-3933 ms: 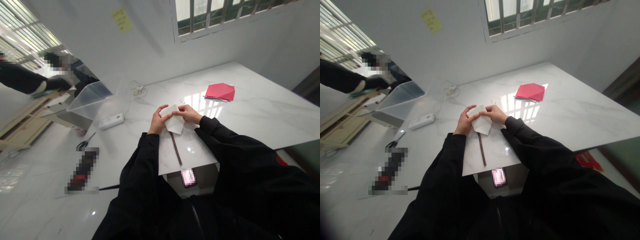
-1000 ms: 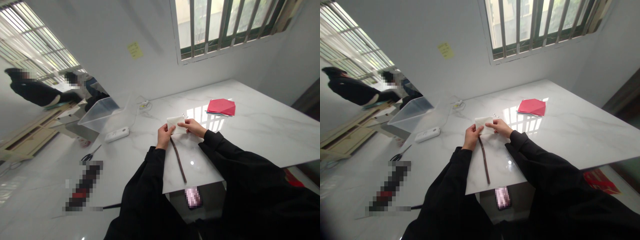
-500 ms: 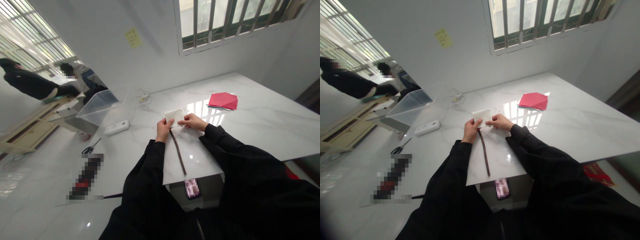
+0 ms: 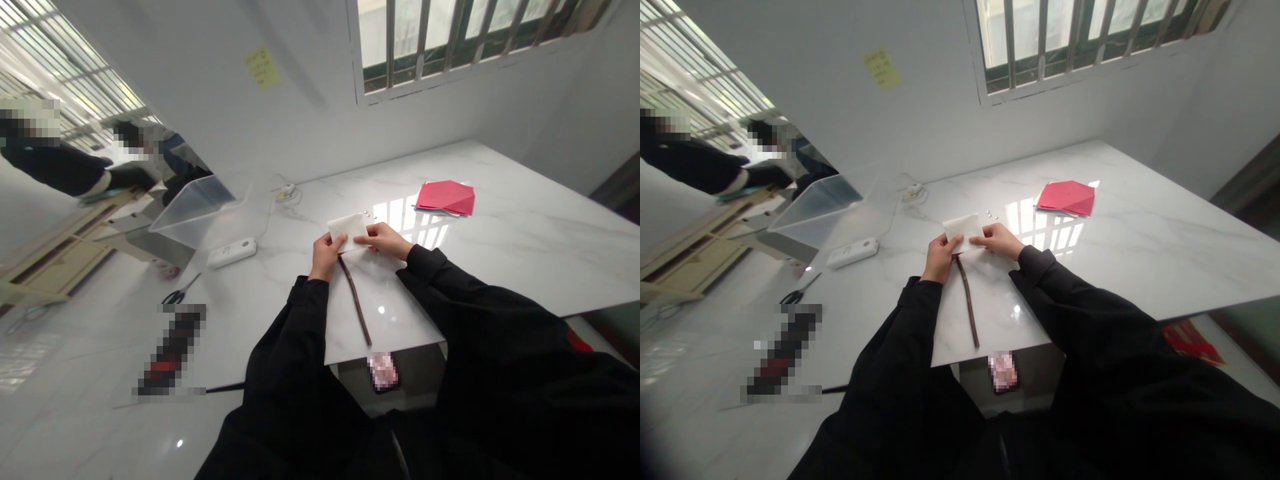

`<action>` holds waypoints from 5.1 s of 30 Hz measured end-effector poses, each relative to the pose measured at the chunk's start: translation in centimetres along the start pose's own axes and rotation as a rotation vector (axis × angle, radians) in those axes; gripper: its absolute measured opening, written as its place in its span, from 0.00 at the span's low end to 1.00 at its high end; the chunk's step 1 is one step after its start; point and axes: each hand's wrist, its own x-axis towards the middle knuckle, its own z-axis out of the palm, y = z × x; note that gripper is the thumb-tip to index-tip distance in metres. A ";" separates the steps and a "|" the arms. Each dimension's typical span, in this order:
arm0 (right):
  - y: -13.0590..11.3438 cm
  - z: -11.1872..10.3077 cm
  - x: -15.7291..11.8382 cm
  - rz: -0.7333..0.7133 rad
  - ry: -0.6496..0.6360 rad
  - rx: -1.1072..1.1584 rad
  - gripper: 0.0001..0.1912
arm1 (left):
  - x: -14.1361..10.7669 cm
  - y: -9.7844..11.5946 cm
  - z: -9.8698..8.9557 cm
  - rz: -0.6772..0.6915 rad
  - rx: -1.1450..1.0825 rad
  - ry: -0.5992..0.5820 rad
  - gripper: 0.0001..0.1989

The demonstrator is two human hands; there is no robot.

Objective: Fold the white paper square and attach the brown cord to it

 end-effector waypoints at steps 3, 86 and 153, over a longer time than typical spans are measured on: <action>0.1 0.0 0.1 -0.030 0.037 0.024 0.21 | -0.1 0.0 0.0 -0.013 0.016 -0.018 0.25; 2.2 -3.5 -1.2 -0.063 0.452 0.226 0.24 | -1.3 -1.0 -1.2 0.277 0.352 0.167 0.20; 0.9 1.4 -1.9 -0.355 0.265 -0.234 0.15 | -2.1 -0.7 -0.2 0.177 0.165 -0.070 0.24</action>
